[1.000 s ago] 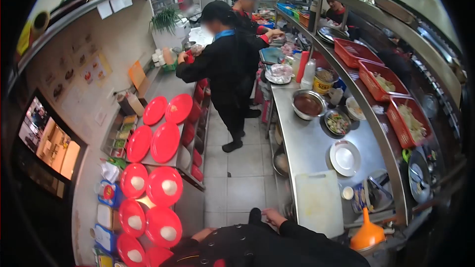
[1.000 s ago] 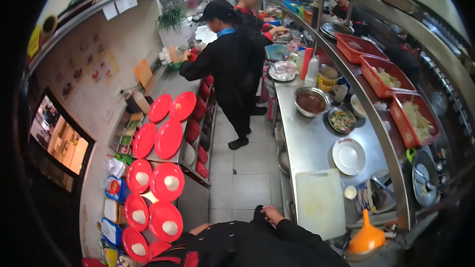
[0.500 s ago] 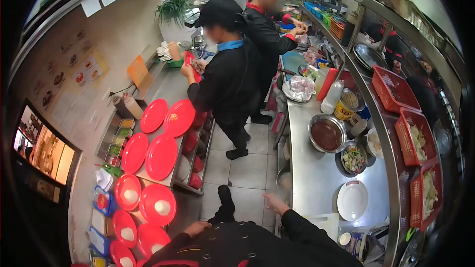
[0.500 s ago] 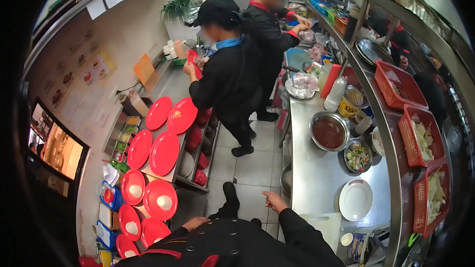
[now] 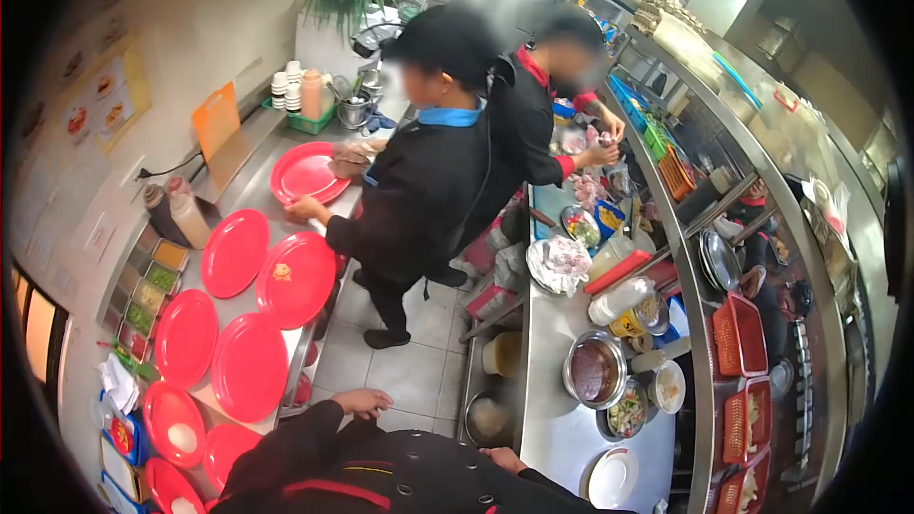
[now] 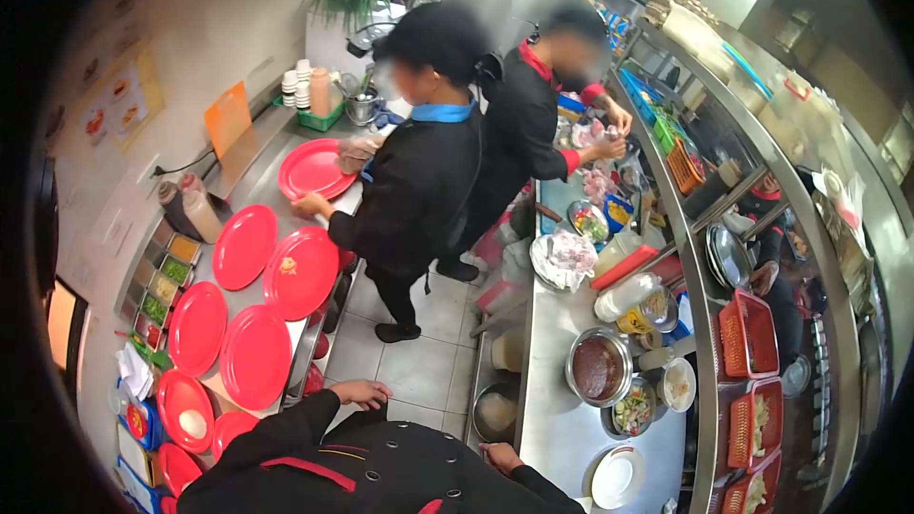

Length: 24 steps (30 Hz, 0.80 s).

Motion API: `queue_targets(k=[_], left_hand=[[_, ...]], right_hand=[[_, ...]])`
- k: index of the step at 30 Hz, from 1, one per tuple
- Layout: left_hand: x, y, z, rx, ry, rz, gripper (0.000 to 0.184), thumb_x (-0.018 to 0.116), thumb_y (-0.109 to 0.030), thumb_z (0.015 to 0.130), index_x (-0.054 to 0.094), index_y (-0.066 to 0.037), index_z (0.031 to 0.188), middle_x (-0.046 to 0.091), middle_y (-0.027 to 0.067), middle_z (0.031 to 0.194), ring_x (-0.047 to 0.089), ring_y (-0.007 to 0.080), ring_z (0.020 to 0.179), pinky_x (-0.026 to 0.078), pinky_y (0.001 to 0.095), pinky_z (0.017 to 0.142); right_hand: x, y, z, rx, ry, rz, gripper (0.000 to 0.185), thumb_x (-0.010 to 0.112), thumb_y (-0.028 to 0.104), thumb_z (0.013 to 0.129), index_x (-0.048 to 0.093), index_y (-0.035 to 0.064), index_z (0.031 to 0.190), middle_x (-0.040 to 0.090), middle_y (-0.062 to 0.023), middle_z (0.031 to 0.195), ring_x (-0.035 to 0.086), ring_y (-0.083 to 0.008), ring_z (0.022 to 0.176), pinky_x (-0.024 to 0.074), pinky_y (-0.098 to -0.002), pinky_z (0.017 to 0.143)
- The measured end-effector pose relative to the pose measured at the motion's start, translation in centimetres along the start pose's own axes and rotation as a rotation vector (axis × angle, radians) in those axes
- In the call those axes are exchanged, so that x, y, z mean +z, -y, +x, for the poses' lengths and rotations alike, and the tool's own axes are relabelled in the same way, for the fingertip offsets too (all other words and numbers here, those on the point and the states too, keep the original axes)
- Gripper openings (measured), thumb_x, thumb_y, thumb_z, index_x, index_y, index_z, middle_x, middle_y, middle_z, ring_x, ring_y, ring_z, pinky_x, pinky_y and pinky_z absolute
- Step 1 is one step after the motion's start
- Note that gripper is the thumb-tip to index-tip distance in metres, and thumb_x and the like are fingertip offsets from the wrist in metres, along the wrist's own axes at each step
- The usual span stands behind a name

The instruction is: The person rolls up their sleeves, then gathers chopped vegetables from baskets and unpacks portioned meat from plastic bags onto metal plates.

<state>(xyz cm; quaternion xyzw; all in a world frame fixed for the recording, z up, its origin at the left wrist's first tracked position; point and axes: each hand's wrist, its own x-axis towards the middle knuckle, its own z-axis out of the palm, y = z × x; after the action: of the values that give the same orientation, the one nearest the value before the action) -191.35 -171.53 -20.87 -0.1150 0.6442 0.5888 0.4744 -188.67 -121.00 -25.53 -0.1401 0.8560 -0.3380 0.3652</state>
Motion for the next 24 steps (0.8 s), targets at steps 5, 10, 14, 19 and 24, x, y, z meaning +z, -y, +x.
queue_targets(k=[5,10,14,19,24], left_hand=[[-4.6,-9.3,1.6,0.073,0.023,0.044,0.039,0.058,-0.029,0.092,0.059,-0.017,0.129,0.062,-0.0009,0.116,0.061,0.0138,0.096,0.049,0.0297,0.074],[-6.7,-13.8,6.8,0.091,-0.013,0.098,0.034,0.058,-0.029,0.095,0.059,-0.017,0.127,0.064,-0.0016,0.111,0.061,0.0109,0.094,0.047,0.0269,0.073],[-7.9,-13.5,10.5,0.029,-0.021,0.117,0.031,0.057,-0.028,0.092,0.063,-0.015,0.121,0.066,0.0016,0.106,0.063,0.0136,0.088,0.048,0.0296,0.071],[-12.8,-11.2,15.8,0.737,0.109,0.893,0.039,0.051,-0.038,0.096,0.066,-0.006,0.111,0.068,0.0087,0.096,0.061,0.0214,0.091,0.046,0.0384,0.086],[-16.0,-17.5,22.8,0.281,0.153,0.582,0.027,0.055,-0.034,0.096,0.067,-0.013,0.108,0.068,0.0021,0.096,0.062,0.0132,0.08,0.048,0.0304,0.064]], right_hand=[[-2.4,7.2,2.8,-0.228,-0.104,-0.586,0.022,0.06,0.027,0.085,0.07,0.0128,0.097,0.064,-0.0109,0.073,0.066,-0.0319,0.072,0.0503,-0.0453,0.065],[-3.6,7.9,7.2,-0.135,-0.115,-0.533,0.024,0.058,0.03,0.087,0.07,0.0139,0.099,0.066,-0.013,0.079,0.066,-0.0333,0.077,0.051,-0.0455,0.067],[-6.1,9.4,12.9,-0.146,-0.219,-0.274,0.033,0.055,0.041,0.094,0.071,0.0122,0.095,0.066,-0.0149,0.081,0.066,-0.0327,0.082,0.0501,-0.0442,0.072],[-15.0,13.9,20.1,0.084,-0.188,0.325,0.053,0.055,0.055,0.094,0.068,0.0055,0.11,0.069,-0.0107,0.084,0.066,-0.0239,0.089,0.0514,-0.037,0.071],[-25.8,17.4,23.8,0.141,-0.087,0.621,0.034,0.066,0.035,0.093,0.067,0.0053,0.108,0.062,-0.004,0.068,0.06,-0.0132,0.057,0.047,-0.0281,0.056]])
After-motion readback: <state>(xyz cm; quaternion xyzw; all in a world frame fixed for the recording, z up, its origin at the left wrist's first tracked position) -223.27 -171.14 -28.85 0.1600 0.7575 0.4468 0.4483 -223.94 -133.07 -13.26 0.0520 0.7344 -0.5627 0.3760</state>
